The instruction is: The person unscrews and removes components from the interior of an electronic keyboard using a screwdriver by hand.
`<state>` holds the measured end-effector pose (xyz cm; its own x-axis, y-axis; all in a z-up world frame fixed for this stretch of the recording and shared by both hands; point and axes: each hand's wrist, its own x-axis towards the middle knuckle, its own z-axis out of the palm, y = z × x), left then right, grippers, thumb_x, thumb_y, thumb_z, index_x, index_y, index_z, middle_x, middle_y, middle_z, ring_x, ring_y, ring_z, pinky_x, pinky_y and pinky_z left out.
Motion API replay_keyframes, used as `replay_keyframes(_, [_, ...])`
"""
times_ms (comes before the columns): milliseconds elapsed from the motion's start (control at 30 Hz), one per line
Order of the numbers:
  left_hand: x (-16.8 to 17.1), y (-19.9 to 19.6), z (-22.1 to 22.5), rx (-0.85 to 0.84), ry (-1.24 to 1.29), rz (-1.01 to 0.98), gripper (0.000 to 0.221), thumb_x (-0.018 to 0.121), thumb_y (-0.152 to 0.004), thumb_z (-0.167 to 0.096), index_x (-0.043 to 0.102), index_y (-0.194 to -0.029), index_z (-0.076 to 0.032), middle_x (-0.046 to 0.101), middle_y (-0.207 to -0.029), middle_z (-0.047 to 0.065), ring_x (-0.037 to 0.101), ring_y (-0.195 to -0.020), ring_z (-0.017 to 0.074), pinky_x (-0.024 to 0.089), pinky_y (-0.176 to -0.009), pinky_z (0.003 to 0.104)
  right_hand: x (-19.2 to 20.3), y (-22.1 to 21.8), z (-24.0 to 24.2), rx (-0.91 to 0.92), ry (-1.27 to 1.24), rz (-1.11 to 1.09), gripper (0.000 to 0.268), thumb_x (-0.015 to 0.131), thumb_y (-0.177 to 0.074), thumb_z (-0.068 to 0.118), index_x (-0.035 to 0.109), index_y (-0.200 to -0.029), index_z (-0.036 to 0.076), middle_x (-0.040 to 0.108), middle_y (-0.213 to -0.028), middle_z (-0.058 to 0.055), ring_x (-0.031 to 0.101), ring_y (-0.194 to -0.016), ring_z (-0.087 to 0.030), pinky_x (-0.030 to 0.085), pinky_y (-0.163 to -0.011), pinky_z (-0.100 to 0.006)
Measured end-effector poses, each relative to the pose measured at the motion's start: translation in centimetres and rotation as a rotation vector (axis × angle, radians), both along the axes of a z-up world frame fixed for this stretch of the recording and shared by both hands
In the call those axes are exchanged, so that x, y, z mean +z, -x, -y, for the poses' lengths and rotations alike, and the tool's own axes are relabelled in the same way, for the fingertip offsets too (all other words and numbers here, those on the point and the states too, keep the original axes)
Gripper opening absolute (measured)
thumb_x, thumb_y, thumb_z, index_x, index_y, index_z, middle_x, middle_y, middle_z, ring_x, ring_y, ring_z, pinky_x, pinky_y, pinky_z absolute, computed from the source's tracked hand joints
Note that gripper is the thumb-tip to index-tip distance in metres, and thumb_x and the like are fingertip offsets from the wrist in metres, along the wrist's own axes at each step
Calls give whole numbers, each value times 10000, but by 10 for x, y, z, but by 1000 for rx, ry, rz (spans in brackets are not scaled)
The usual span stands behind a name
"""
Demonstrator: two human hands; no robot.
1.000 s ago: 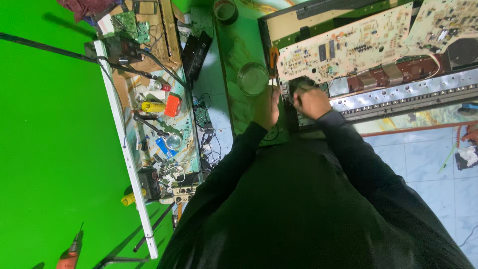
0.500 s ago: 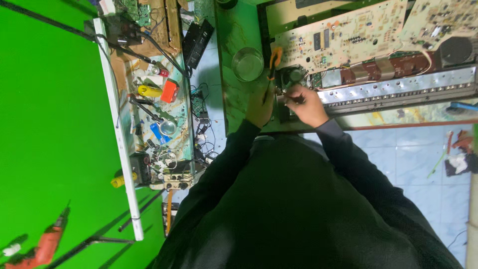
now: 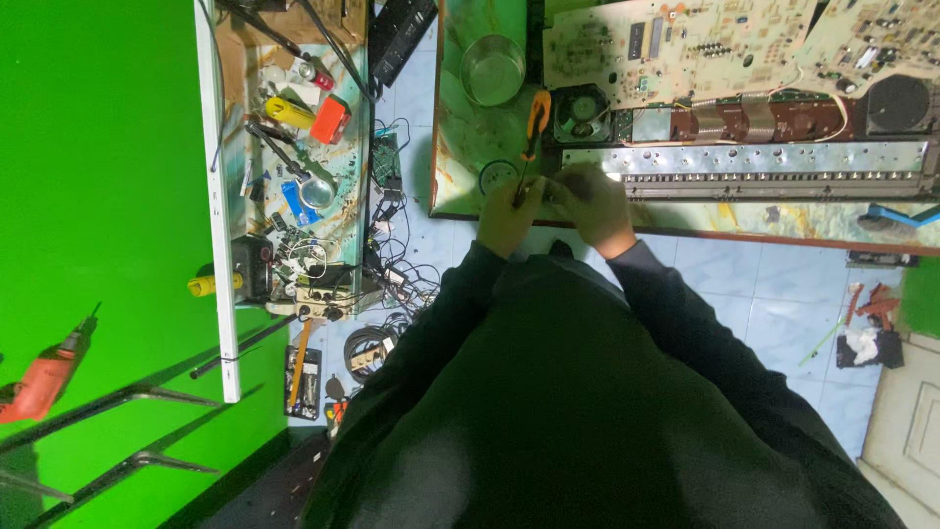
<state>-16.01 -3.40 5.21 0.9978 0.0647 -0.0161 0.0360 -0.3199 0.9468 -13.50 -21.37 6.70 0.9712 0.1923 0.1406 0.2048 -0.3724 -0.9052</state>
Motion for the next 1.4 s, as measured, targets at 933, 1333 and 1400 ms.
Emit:
replay_keyframes(933, [-54,-86,-190,-497,110,-42,234,571,-1033,-148,724,-1200,-87,585,-742,0,471,-649,72,409,-585,286,-37,-13,-208,-483,-42,-34,125,697,-902,-32,704,-1023,1,724,-927,-139,684,-839,-249,542,-784,-346])
replay_keyframes(1333, [-171,-127,-179,-569,141,-171,264,400,-1093,-170,626,-1142,-42,679,-841,97,670,-724,177,552,-704,335,-88,-55,-202,-437,608,-51,202,755,-831,176,721,-1012,94,724,-933,-112,627,-1015,-335,387,-861,-510])
replay_keyframes(1400, [-182,-131,-181,-588,55,-2,280,404,-1115,-178,645,-1129,-36,714,-955,127,696,-870,235,550,-793,364,-97,-56,-205,-423,636,-64,270,755,-799,193,725,-1053,108,728,-970,-118,624,-1044,-322,380,-874,-506])
